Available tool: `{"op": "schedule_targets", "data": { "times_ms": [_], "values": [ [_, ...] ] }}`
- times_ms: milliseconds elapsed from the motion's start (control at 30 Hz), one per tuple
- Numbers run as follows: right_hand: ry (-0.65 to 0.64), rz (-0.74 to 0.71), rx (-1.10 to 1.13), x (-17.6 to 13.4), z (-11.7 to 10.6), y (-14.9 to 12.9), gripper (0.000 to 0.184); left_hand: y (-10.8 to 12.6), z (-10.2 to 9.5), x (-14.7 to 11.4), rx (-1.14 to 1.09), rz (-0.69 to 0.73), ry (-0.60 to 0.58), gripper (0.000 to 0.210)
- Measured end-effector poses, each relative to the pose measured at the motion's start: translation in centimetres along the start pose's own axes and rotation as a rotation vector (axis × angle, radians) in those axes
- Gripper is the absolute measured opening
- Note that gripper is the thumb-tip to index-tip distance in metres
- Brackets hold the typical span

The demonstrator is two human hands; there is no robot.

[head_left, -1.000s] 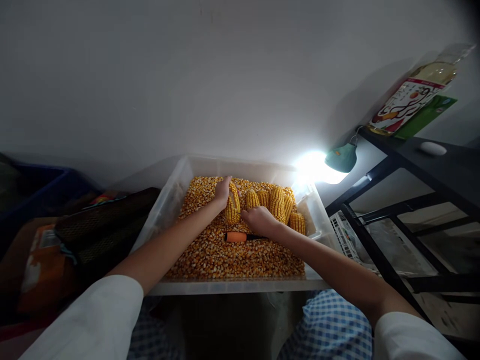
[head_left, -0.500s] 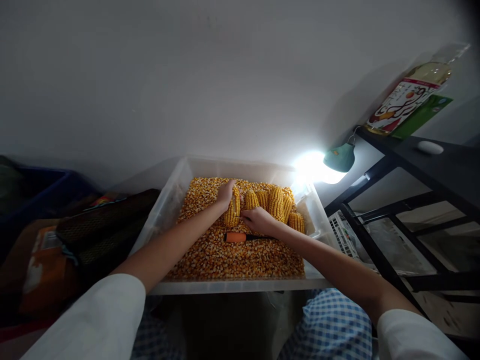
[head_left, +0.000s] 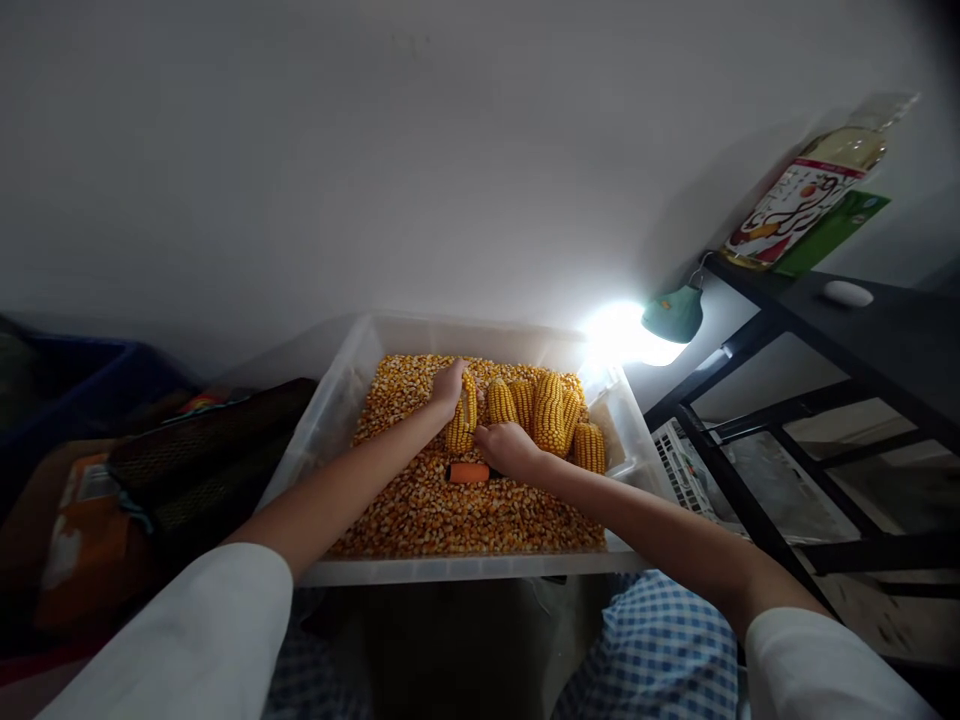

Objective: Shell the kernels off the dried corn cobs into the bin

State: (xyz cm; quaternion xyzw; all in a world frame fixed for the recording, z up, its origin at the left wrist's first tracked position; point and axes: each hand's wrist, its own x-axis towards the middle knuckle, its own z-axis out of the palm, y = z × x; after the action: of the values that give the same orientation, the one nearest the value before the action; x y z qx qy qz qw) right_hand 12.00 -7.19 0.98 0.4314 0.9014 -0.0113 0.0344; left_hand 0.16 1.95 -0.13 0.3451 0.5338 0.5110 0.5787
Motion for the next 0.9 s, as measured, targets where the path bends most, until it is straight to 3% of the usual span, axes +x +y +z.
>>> {"op": "schedule_targets", "data": {
  "times_ms": [200,367,900],
  "values": [
    [-0.03,-0.047,-0.02,0.0,-0.6,0.2,0.028,0.0,0.0,-0.8,-0.011,0.037,-0.036,0.028],
    [0.008,-0.096,0.09,-0.1,-1.2,1.3,0.034,-0.3,0.0,-1.4,0.058,0.167,-0.026,0.031],
    [-0.017,-0.208,0.354,0.7,-1.8,3.0,0.023,-1.1,-0.2,-1.7,0.28,0.334,-0.039,0.032]
  ]
}}
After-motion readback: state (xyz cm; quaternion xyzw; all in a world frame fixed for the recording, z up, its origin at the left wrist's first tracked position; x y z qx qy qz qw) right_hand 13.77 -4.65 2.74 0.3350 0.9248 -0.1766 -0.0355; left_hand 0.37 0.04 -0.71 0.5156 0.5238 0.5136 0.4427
